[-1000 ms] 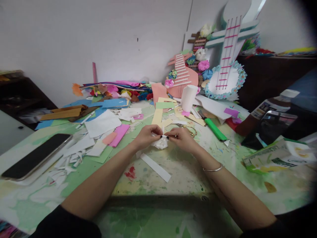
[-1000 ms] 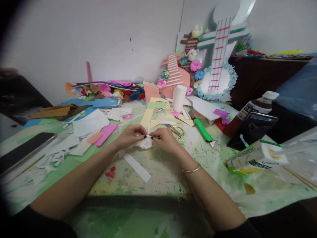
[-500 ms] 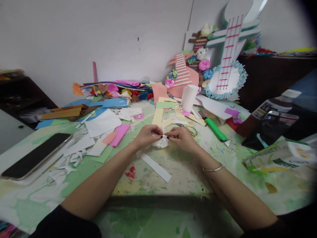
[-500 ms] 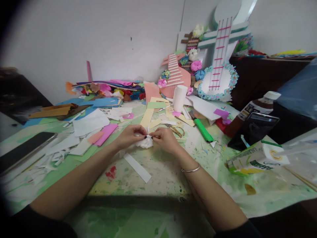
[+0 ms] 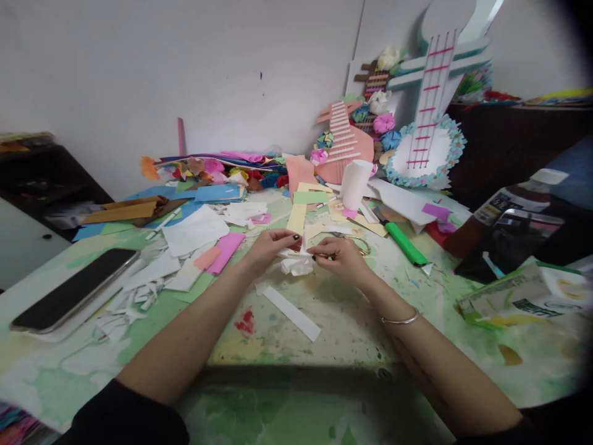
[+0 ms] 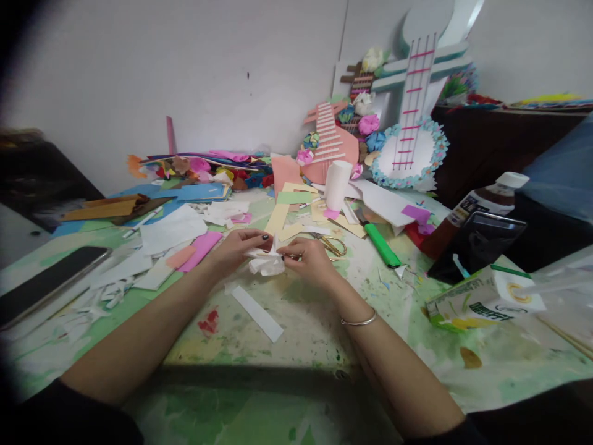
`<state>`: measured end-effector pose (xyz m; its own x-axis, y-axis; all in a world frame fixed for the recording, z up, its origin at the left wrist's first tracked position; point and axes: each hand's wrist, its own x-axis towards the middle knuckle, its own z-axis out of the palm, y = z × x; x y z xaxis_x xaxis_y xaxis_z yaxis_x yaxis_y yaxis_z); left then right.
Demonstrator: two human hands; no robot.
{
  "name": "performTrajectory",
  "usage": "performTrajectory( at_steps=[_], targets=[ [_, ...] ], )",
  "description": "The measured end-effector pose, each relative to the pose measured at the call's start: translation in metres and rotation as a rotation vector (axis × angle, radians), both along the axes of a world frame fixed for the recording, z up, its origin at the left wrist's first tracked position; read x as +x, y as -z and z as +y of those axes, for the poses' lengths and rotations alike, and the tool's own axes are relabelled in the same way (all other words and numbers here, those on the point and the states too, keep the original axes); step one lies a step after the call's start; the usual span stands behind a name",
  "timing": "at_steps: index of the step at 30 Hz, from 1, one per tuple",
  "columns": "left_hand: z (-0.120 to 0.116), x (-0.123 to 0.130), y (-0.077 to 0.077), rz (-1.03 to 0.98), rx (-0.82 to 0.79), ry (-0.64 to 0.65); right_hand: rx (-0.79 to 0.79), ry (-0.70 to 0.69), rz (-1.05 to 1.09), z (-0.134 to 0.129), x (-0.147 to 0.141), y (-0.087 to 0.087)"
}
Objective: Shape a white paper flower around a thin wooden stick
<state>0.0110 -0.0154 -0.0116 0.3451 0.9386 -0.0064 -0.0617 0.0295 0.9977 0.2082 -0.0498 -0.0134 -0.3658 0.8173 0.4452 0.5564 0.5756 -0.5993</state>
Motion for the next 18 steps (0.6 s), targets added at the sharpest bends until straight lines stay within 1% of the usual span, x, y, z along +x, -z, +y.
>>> performTrajectory(
  at_steps=[5,11,13,15,18],
  targets=[
    [-0.0026,-0.0002,-0.0005,0.015,-0.037,0.074,0.021,-0.016,0.000,0.0008,0.0012,0.0012],
    [-0.0005,-0.0020,0.0007,-0.012,-0.004,0.053,0.042,-0.028,-0.013,0.0004,0.0010,0.0011],
    [-0.0008,-0.0021,0.0009,-0.014,-0.042,0.104,0.049,-0.039,-0.019,0.0002,0.0006,0.0013],
    [-0.0012,-0.0024,0.0012,-0.026,-0.116,0.162,0.046,-0.057,-0.024,0.0000,0.0003,0.0013],
    [-0.0007,-0.0036,0.0015,-0.059,-0.233,0.177,0.034,-0.066,-0.027,-0.0008,0.0001,0.0004]
  ],
)
